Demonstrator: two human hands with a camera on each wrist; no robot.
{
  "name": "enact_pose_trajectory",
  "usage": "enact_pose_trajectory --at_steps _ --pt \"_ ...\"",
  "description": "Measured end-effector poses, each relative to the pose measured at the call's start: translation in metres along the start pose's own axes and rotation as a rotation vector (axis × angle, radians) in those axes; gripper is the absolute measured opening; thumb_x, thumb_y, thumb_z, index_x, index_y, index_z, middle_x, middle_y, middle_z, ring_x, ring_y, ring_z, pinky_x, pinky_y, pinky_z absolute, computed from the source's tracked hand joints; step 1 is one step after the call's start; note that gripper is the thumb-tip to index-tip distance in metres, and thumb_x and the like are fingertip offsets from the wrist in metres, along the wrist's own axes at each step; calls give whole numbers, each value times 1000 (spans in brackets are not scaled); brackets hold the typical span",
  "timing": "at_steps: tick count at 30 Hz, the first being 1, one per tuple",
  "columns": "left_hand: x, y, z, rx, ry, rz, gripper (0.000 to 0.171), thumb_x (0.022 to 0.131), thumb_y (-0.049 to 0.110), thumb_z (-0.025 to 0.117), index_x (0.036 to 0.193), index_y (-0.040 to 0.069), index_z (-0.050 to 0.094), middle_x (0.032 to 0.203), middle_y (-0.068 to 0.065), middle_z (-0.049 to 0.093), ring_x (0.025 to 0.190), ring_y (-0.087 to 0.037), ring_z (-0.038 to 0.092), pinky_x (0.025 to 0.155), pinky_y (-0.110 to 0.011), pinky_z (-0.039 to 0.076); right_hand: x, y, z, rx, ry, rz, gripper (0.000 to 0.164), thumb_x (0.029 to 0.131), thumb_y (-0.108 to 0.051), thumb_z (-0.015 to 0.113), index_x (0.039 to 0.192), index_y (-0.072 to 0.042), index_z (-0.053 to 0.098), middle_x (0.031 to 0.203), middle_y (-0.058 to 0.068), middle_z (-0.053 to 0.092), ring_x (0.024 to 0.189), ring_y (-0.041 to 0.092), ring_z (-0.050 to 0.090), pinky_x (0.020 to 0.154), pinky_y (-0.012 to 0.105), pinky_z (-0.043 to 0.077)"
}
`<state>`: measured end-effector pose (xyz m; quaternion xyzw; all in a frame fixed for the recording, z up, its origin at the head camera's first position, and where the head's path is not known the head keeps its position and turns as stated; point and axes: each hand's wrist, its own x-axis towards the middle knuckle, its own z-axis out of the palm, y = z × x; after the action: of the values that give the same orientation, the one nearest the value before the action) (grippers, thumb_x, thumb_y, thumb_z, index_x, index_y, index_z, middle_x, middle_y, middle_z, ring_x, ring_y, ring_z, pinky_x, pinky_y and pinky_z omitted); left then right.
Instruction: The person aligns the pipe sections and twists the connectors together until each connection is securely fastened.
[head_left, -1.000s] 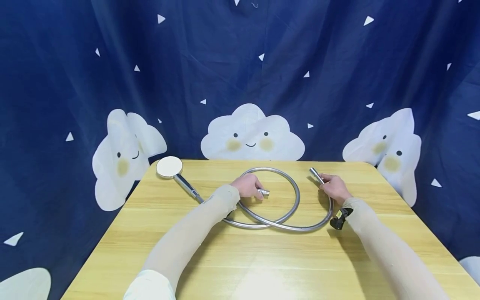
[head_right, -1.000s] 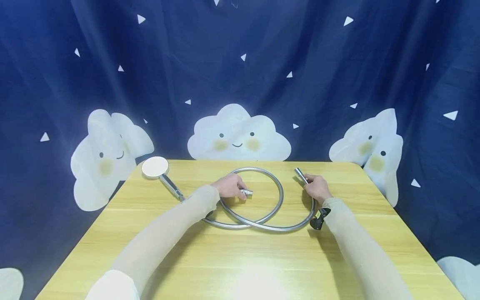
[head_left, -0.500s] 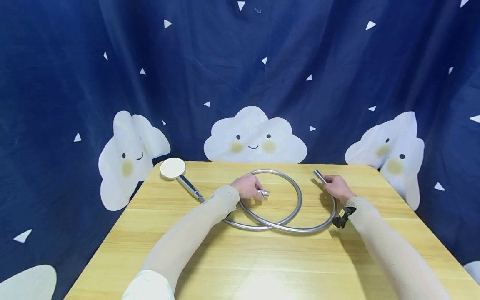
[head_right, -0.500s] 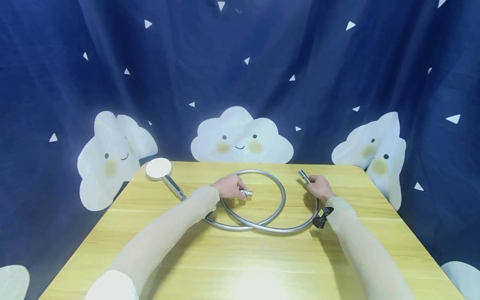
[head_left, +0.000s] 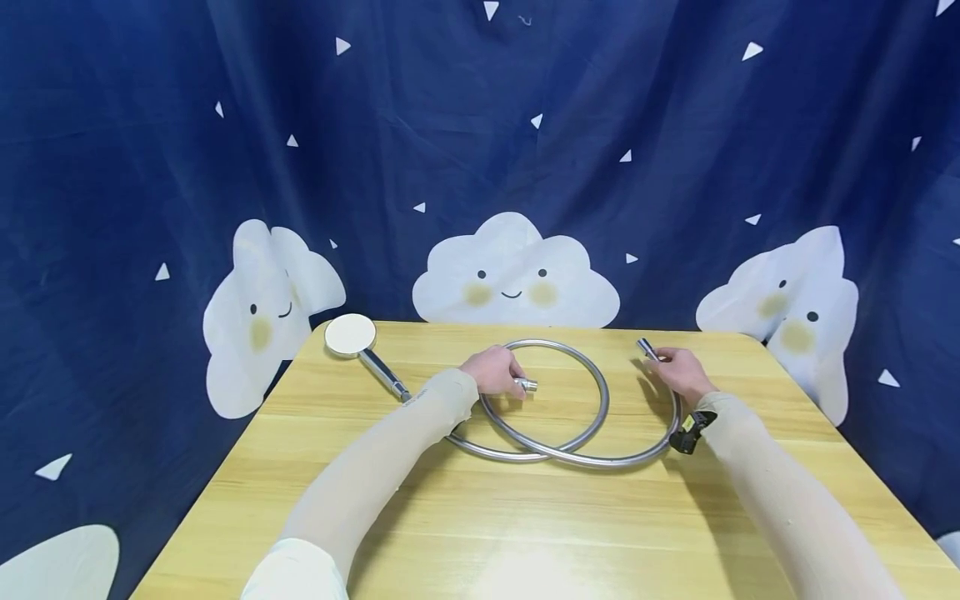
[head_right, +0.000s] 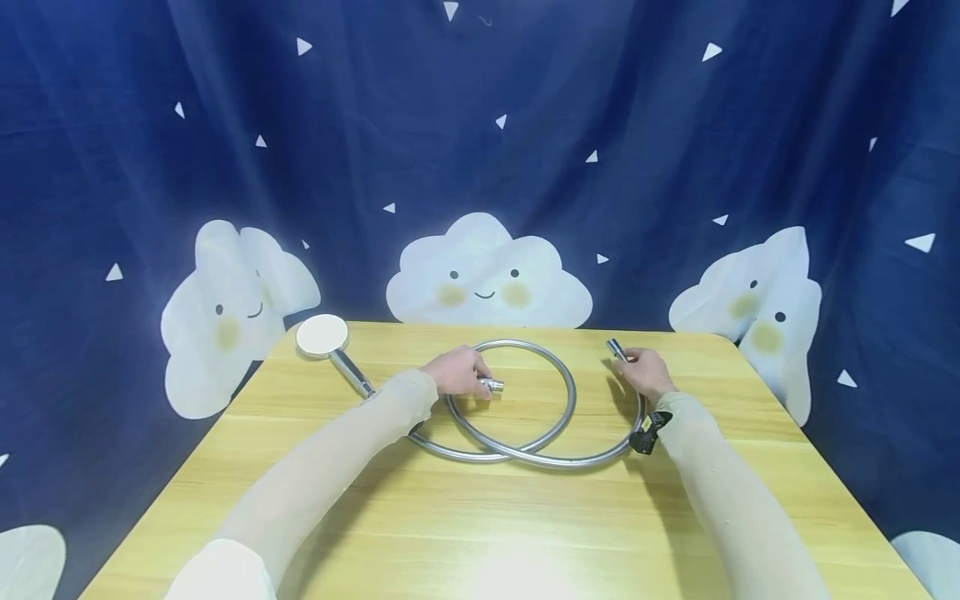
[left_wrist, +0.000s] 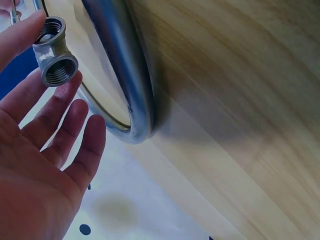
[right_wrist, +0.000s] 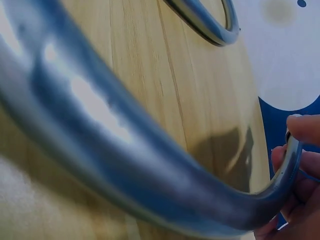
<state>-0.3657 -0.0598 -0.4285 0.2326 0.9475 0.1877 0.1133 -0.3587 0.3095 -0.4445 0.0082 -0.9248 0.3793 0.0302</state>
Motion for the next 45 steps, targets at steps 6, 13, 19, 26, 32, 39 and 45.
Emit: enact_pose_trajectory --at_steps 6,13,19,26,32,39,45 --pt "0 4 -2 -10 -3 7 23 79 34 85 99 24 81 101 12 73 95 -8 62 92 -34 51 1 2 -2 19 32 15 40 98 -22 63 122 9 62 93 22 66 70 15 53 61 27 44" --pt "3 3 0 -11 7 11 21 78 35 86 97 26 81 100 13 71 94 -8 61 90 -34 51 0 -4 -2 27 56 3 37 98 -18 63 125 7 60 92 24 66 69 15 54 59 29 44" --pt "4 -1 1 -24 8 11 19 79 33 85 96 25 81 97 13 73 92 -8 62 89 -33 51 2 -11 5 12 83 -81 36 97 -9 61 127 9 59 101 28 70 82 28 64 63 28 46" --pt "5 1 -1 -14 15 17 18 78 34 85 95 26 81 101 12 73 93 -9 62 90 -34 51 4 -16 8 -42 107 -163 37 95 -7 62 128 8 60 109 28 68 94 36 63 68 29 46" --pt "4 2 -4 -16 24 15 12 79 32 85 87 25 80 96 11 71 89 -11 61 83 -31 51 5 -24 9 -22 86 -202 37 95 -5 62 131 5 60 107 25 68 82 23 59 64 25 45" --pt "3 5 -8 -17 58 11 13 79 31 84 86 22 77 89 11 69 86 -13 61 80 -31 51 7 -36 10 -26 53 -236 41 96 -6 63 134 7 59 107 24 69 86 27 59 65 24 44" --pt "5 8 -10 1 102 23 16 79 32 84 87 20 76 88 9 69 84 -13 61 81 -32 50 7 -43 16 -18 43 -265 37 95 -7 65 130 3 64 109 22 71 78 20 55 59 25 41"
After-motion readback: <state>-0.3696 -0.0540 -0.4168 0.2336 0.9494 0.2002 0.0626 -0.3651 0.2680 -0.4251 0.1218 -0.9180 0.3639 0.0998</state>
